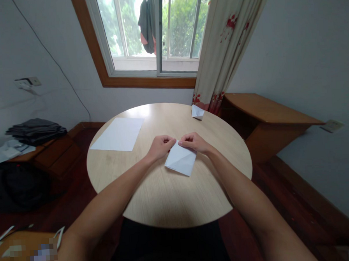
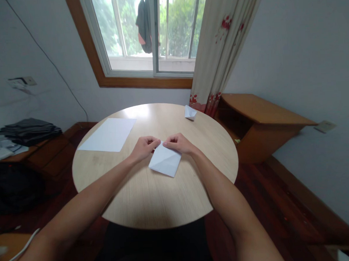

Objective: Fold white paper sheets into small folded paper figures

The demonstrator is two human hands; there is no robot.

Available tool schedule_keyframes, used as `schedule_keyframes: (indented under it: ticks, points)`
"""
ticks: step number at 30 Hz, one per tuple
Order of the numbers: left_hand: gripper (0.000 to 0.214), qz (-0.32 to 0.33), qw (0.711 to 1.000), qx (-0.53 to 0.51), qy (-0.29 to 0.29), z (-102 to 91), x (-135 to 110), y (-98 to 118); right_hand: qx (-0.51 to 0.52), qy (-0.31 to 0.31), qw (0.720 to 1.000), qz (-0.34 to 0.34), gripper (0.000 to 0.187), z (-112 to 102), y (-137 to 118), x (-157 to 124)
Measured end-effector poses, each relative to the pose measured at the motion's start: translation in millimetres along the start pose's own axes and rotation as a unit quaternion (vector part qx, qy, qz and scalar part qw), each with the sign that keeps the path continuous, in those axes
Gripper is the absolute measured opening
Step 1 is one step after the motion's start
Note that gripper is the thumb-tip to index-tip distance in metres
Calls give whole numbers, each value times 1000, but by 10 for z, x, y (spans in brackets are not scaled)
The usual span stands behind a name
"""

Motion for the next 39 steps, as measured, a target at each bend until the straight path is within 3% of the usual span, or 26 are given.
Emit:
schedule_keyframes:
  ticks: [5, 14, 20, 23, 29, 32, 39]
  points:
    - [25, 54, 996, 46, 48, -40, 9, 22, 3, -8, 1000, -2, 37, 5, -6, -6]
    - [32, 2, 1000, -12, -2, 31, -4, -49, -29, 7, 1000, 5, 36, -40, 29, -1]
    - [29, 44, 999, -12, 27, 9, -5, -18, -12, -20, 1000, 0, 38, -20, 24, -25]
    - [33, 34, 998, -38, 35, -11, 8, -52, -3, -15, 1000, 6, 39, -65, 33, -37]
    - [50, -34, 996, -51, -71, 110, 7, -200, -12, 102, 994, -19, 39, -262, 48, -19]
    - [48, -49, 992, -28, -111, 152, 2, -275, -5, 155, 987, -33, 38, -332, 71, -11]
    - [45, -41, 992, -3, -115, 101, 23, -317, 7, 141, 990, -17, 42, -319, 123, 0]
Point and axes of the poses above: each hand's wrist, its own x-axis towards the middle knuckle, its own z-axis out of the palm, y = z × x, the point moved 6 cm from there along x, towards the middle knuckle, and after that the axes turned 4 degrees about -x, right-handed, at the moved point
